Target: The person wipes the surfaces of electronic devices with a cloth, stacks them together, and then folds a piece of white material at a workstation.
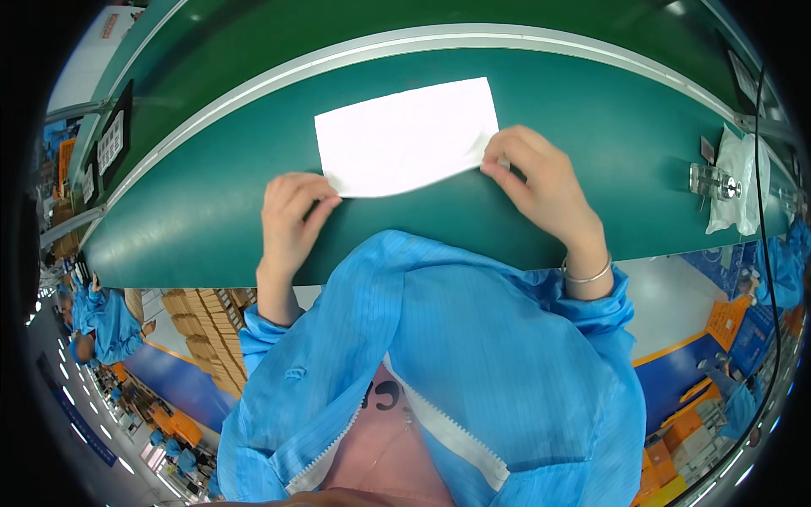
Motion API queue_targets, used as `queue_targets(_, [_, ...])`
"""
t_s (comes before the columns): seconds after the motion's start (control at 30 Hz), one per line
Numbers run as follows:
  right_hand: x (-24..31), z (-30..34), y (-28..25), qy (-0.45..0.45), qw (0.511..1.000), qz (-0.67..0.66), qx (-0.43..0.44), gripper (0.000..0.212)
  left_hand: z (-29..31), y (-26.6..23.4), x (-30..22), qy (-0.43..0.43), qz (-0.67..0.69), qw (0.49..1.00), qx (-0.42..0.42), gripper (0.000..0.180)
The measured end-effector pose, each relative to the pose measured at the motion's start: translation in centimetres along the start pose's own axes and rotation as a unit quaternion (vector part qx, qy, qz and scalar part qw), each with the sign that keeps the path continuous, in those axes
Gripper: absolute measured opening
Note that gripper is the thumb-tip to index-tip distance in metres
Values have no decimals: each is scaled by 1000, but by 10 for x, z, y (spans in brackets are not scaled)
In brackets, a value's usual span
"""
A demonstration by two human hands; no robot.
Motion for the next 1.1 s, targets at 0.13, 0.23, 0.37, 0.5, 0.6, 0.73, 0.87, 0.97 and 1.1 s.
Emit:
queue_targets(0.13, [-11, -37, -8, 75, 997, -16, 1, 8, -36, -8, 15, -3, -6, 1000, -20, 11])
queue_targets(0.23, [-41, -61, 0, 122, 992, 37, 15, 18, -62, 11, 40, -29, -24, 999, 10, 12])
queue_targets(0.37, [-64, -67, 4, 146, 983, 106, -36, 26, -78, 36, 73, -122, 97, 987, -37, 21])
queue_targets(0.5, [-52, -70, 10, 146, 986, 79, -4, 29, -71, 37, 84, -109, 130, 985, 12, 25])
queue_targets(0.6, [-51, -68, 15, 102, 988, 114, 0, 28, -71, 35, 70, -37, 51, 998, -26, 27])
queue_targets(0.73, [-61, -61, 5, 87, 990, 115, -12, 20, -72, 53, 69, -34, 87, 994, -53, 22])
queue_targets(0.87, [-75, -58, 0, 100, 989, 110, 0, 19, -74, 55, 58, -43, 89, 994, -34, 21])
queue_targets(0.97, [-77, -66, 0, 43, 995, 85, 11, 17, -71, 54, 58, -41, 60, 997, -41, 22])
queue_targets(1.1, [-86, -64, 2, 158, 987, -38, 16, 18, -71, 60, 56, -29, 51, 997, -44, 22])
Point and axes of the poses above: each hand's wrist, its own z-axis away from the middle knuckle, its own y-axis out of the palm, x = y × z, the point moved 7 cm from there along -z, towards the middle knuckle, and after that the axes turned 8 degrees about -x, right-handed, at the moved point
